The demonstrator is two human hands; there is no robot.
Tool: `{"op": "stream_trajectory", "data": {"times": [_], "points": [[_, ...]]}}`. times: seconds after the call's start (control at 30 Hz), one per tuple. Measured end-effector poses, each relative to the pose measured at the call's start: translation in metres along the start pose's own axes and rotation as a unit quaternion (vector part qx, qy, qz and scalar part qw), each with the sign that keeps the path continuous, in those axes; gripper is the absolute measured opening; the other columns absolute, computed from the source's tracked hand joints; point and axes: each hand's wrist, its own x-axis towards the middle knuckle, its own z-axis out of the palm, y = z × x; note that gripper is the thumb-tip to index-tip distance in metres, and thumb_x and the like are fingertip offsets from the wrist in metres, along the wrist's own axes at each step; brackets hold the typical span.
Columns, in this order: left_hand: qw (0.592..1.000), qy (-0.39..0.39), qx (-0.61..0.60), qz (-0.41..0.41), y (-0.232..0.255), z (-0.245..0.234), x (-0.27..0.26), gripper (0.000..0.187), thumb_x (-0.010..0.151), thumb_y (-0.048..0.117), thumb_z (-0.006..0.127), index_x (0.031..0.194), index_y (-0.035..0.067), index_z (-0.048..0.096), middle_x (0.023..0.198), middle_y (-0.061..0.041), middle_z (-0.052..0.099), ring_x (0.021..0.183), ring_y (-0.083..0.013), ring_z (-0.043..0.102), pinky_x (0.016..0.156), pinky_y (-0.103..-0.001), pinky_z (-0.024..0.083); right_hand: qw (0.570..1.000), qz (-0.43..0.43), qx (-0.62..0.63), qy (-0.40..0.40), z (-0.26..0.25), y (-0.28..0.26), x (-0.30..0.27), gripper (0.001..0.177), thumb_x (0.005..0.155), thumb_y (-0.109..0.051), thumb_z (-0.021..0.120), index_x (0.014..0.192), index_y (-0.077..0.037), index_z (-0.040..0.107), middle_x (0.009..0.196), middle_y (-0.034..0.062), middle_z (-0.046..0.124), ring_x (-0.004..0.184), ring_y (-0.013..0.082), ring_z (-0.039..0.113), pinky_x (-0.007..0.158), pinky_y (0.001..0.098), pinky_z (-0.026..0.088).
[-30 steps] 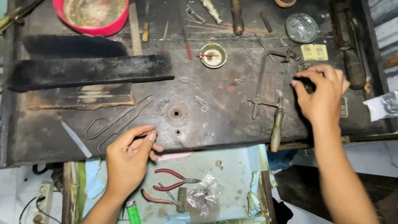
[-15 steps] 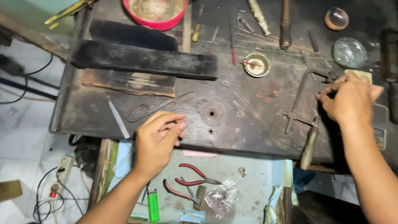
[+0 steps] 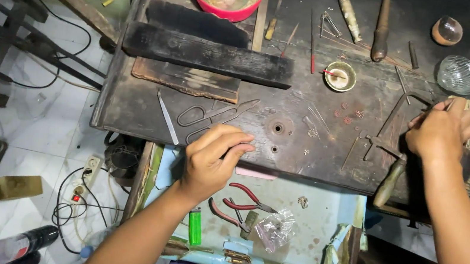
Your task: The person is using pliers to hold small metal jewelry components and then uses a torch to solder them together on a workbench.
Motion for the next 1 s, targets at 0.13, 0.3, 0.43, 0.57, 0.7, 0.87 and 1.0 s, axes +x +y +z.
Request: {"op": "stream_trajectory", "data": {"times": [0.13,0.3,0.43,0.57,0.7,0.87,1.0], "points": [[1.0,-0.001,-0.004,0.006,0.0,0.0,0.0,0.011,0.094,-0.007,0.072,0.105,-0.003,0.071,0.095,-0.014,0.069,0.084,-0.025,0.069,0.08,-0.032,0.058,0.996,0.057,0.069,-0.024,-0.003,-0.008,-0.003,0.056,0.062,0.005,0.083,0.105,-0.008,0.049,0.129,0.0082,0.033,0.109,0.0391,0.031,0.094,0.0438,0.038],[1.0,-0.011,0.022,-0.018,-0.024,-0.002,0.004,0.011,0.095,-0.003,0.07,0.106,-0.001,0.073,0.098,-0.014,0.072,0.086,-0.0253,0.071,0.079,-0.033,0.058,0.994,0.067,0.064,-0.062,-0.003,-0.007,-0.003,0.059,0.067,0.003,0.08,0.115,-0.012,0.048,0.132,0.0114,0.029,0.115,0.0389,0.03,0.095,0.0479,0.038],[0.995,-0.018,0.071,-0.073,-0.037,-0.02,0.036,0.01,0.098,0.009,0.066,0.1,0.006,0.075,0.097,-0.008,0.073,0.084,-0.0207,0.068,0.056,-0.031,0.053,0.996,-0.087,0.034,0.01,0.014,0.021,-0.004,0.009,0.077,-0.003,0.068,0.085,-0.005,0.072,0.132,0.0131,0.038,0.116,0.0436,0.032,0.101,0.0437,0.03],[0.991,-0.03,0.111,-0.066,-0.08,-0.032,0.072,0.009,0.093,0.009,0.072,0.098,0.007,0.078,0.094,-0.008,0.07,0.06,-0.0179,0.058,0.063,-0.031,0.05,0.979,-0.158,0.083,0.098,-0.001,0.034,-0.017,0.027,0.102,-0.008,0.054,0.119,0.01,0.067,0.134,0.032,0.05,0.132,0.0518,0.037,0.103,0.0703,0.031],[0.971,-0.119,0.15,-0.143,-0.116,-0.028,0.102,0.009,0.086,0.013,0.08,0.095,0.016,0.083,0.085,-0.003,0.067,0.07,-0.019,0.062,0.072,-0.033,0.05,0.917,-0.204,0.321,0.122,-0.064,-0.017,-0.098,0.009,0.115,-0.008,0.055,0.115,0.0,0.06,0.112,0.0177,0.072,0.103,0.0348,0.065,0.092,0.0432,0.046],[0.94,-0.21,0.18,-0.201,-0.132,-0.021,0.12,0.011,0.085,0.016,0.084,0.095,0.02,0.085,0.088,0.0,0.07,0.083,-0.0202,0.068,0.075,-0.035,0.049,0.815,-0.198,0.542,0.051,-0.085,-0.072,-0.176,0.004,0.111,0.0,0.053,0.111,-0.002,0.05,0.104,0.0132,0.065,0.086,0.0164,0.063,0.077,0.0241,0.048],[0.929,-0.227,0.172,-0.236,-0.132,-0.02,0.122,0.009,0.087,0.016,0.084,0.095,0.018,0.085,0.091,0.0,0.071,0.082,-0.02,0.067,0.069,-0.036,0.05,0.772,-0.173,0.612,0.015,-0.084,-0.101,-0.197,0.014,0.105,-0.004,0.06,0.118,0.002,0.062,0.098,0.0127,0.068,0.082,0.0138,0.067,0.079,0.0224,0.056]]}}
